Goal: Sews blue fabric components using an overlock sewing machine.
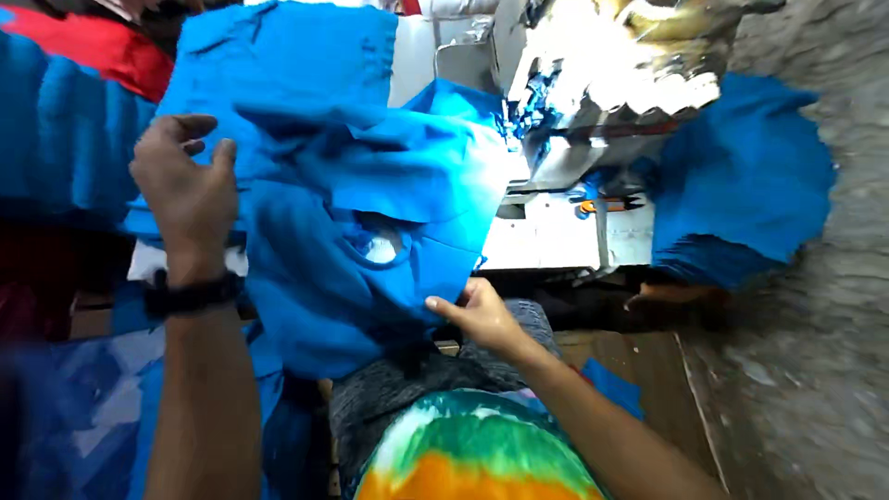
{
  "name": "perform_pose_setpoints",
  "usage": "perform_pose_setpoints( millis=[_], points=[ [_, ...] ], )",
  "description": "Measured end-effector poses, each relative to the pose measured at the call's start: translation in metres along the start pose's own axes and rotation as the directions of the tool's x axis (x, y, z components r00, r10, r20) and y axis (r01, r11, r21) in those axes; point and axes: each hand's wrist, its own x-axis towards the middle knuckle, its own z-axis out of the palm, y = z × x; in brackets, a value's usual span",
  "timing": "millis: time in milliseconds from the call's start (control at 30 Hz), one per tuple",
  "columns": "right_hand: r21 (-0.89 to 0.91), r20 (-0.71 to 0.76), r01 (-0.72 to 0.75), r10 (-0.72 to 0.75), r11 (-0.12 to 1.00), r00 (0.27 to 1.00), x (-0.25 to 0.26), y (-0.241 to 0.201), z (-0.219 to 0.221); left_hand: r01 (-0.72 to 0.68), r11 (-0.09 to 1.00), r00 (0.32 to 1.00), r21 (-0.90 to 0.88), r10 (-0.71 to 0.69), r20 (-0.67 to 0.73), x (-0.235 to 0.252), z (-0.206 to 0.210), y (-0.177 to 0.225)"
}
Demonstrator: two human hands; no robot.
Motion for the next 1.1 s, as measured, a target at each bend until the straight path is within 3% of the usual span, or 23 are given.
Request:
perform_pose_setpoints(
  millis=[67, 133, 200, 267, 367, 433, 533, 567, 667, 733, 800, 833, 967, 1100],
  points=[
    [0.009, 0.04, 0.07, -0.071, 0.997, 0.997, -0.013, -0.007, -0.002, -0.171, 0.98, 0.984, -0.105, 0.175, 0.033, -0.042, 0.032, 0.044],
    [-0.033, 0.074, 0.078, -0.075, 0.996, 0.994, -0.024, -0.017, -0.01, -0.378, 0.905, 0.907, -0.195, 0.405, 0.119, -0.081, 0.087, 0.075],
    [-0.08, 0.15, 0.062, -0.05, 0.995, 0.987, -0.031, -0.025, -0.019, -0.476, 0.875, 0.86, -0.085, 0.484, 0.164, -0.099, 0.151, 0.081],
    [-0.137, 0.253, 0.059, -0.023, 0.989, 0.967, -0.031, -0.032, -0.031, -0.481, 0.877, 0.874, 0.002, 0.479, 0.079, -0.103, 0.187, 0.072],
    [-0.271, 0.313, 0.004, 0.084, 0.962, 0.946, -0.014, -0.038, -0.066, -0.527, 0.849, 0.848, -0.039, 0.529, 0.045, -0.096, 0.18, 0.067],
    [-0.309, 0.17, -0.065, 0.122, 0.949, 0.978, 0.005, -0.043, -0.086, -0.511, 0.854, 0.834, -0.102, 0.521, 0.181, -0.086, 0.158, 0.066],
    [-0.122, -0.032, 0.116, -0.121, 0.986, 0.992, 0.037, -0.051, -0.103, -0.33, 0.932, 0.81, -0.153, 0.362, 0.462, -0.058, 0.114, 0.085],
    [-0.043, -0.056, 0.188, -0.191, 0.981, 0.98, 0.046, -0.055, -0.106, -0.294, 0.941, 0.806, -0.168, 0.338, 0.487, -0.052, 0.098, 0.097],
    [-0.079, -0.129, 0.248, -0.256, 0.966, 0.958, 0.039, -0.07, -0.111, -0.409, 0.912, 0.856, -0.047, 0.4, 0.327, -0.05, 0.069, 0.143],
    [-0.12, -0.124, 0.217, -0.231, 0.969, 0.965, 0.026, -0.073, -0.116, -0.538, 0.842, 0.807, -0.036, 0.527, 0.268, -0.074, 0.079, 0.159],
    [-0.149, -0.128, 0.21, -0.229, 0.966, 0.965, 0.026, -0.069, -0.117, -0.598, 0.797, 0.729, -0.082, 0.584, 0.357, -0.107, 0.104, 0.147],
    [-0.154, -0.139, 0.219, -0.241, 0.963, 0.961, 0.028, -0.067, -0.117, -0.595, 0.798, 0.722, -0.092, 0.582, 0.375, -0.118, 0.114, 0.138],
    [-0.173, -0.183, 0.226, -0.257, 0.959, 0.949, 0.025, -0.057, -0.114, -0.509, 0.852, 0.809, -0.121, 0.521, 0.271, -0.137, 0.117, 0.142],
    [-0.128, -0.254, 0.243, -0.269, 0.961, 0.929, 0.027, -0.047, -0.11, -0.477, 0.876, 0.823, -0.073, 0.474, 0.314, -0.149, 0.142, 0.143]
  ],
)
